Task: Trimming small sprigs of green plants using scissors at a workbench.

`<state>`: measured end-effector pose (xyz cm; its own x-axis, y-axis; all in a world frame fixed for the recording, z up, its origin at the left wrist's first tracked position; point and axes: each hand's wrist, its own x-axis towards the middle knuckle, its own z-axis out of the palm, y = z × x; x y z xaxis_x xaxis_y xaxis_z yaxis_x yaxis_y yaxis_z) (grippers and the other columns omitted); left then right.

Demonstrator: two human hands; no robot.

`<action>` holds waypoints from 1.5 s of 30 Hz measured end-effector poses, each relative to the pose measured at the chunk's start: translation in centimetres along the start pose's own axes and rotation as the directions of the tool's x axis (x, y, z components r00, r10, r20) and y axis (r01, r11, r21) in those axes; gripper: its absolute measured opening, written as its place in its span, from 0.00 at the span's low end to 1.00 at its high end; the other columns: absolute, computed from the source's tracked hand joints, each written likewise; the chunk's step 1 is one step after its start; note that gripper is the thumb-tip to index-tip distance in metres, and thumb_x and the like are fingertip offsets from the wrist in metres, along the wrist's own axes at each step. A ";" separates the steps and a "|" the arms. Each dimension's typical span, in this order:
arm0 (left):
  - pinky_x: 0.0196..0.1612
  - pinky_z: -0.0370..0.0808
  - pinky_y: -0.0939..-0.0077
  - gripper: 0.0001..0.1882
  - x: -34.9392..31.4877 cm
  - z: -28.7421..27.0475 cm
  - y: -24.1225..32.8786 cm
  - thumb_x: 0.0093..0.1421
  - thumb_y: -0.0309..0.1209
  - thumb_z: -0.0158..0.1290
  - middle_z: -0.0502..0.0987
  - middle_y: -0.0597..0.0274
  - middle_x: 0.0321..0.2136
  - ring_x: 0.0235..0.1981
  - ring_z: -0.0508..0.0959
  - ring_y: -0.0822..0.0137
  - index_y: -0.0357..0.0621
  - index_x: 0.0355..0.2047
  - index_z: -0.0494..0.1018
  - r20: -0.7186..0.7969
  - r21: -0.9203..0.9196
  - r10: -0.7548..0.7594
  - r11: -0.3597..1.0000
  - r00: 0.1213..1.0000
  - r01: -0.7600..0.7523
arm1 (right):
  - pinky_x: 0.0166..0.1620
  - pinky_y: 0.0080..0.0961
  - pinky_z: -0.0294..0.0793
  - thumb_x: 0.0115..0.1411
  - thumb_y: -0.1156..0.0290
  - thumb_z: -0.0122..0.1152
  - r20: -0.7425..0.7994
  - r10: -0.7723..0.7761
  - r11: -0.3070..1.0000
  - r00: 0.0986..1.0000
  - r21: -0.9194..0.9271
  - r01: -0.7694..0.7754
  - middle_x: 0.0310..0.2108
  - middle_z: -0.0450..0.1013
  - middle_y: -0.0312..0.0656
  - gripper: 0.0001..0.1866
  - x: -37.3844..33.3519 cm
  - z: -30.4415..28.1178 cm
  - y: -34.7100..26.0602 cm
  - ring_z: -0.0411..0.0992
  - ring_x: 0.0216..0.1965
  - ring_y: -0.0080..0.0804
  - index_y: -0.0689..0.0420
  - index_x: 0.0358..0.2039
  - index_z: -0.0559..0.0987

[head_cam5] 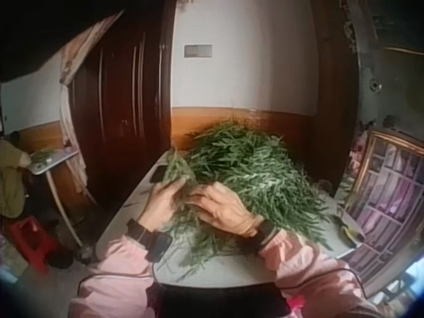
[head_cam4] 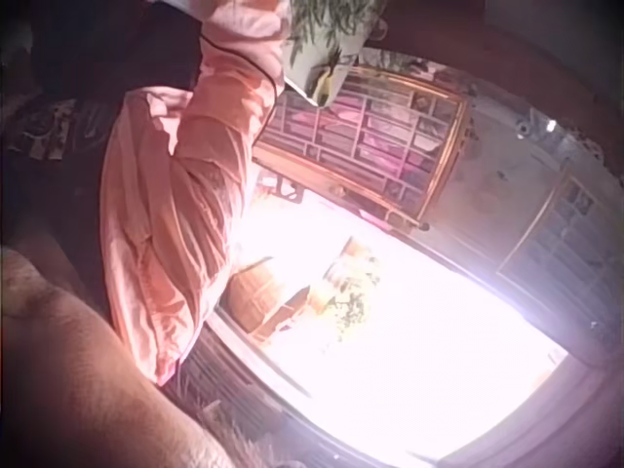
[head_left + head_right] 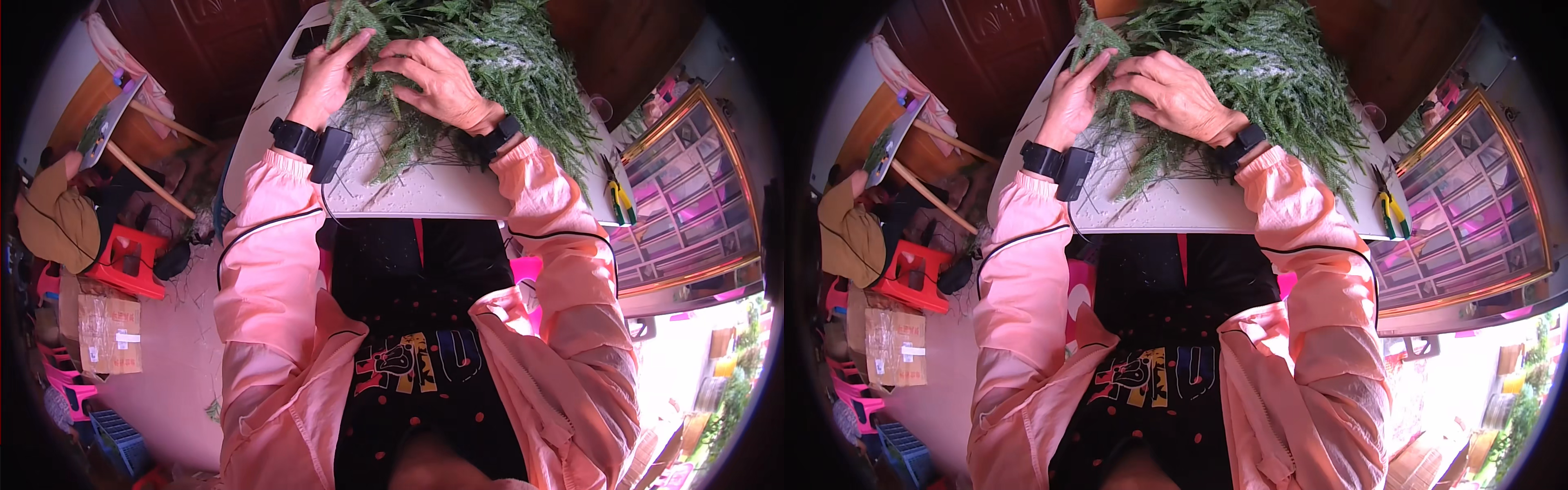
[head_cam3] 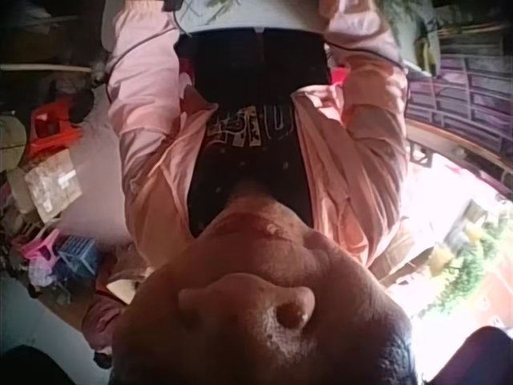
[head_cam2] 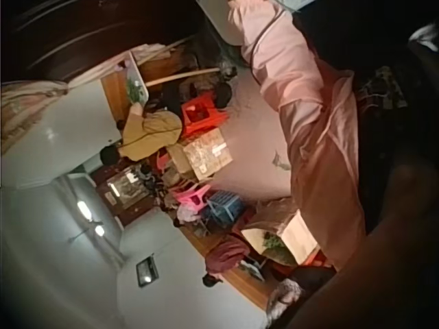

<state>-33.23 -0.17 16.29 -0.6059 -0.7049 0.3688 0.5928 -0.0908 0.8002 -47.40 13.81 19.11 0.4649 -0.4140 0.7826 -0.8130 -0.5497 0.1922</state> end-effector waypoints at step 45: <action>0.46 0.73 0.71 0.29 1.0 -2.1 1.9 0.64 0.48 0.46 0.76 0.56 0.41 0.42 0.77 0.65 0.35 0.53 0.66 0.005 -0.164 -0.245 0.956 0.970 0.242 | 0.42 0.27 0.67 0.53 0.71 0.61 0.058 -0.047 0.986 0.997 0.165 0.037 0.35 0.75 0.33 0.07 -0.8 0.6 -0.8 0.70 0.36 0.33 0.56 0.33 0.78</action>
<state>-31.58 -2.48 17.19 -0.7351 -0.6578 0.1638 0.5068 -0.3729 0.7773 -46.91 14.19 17.99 0.5221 -0.4292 0.7370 -0.7262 -0.6769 0.1201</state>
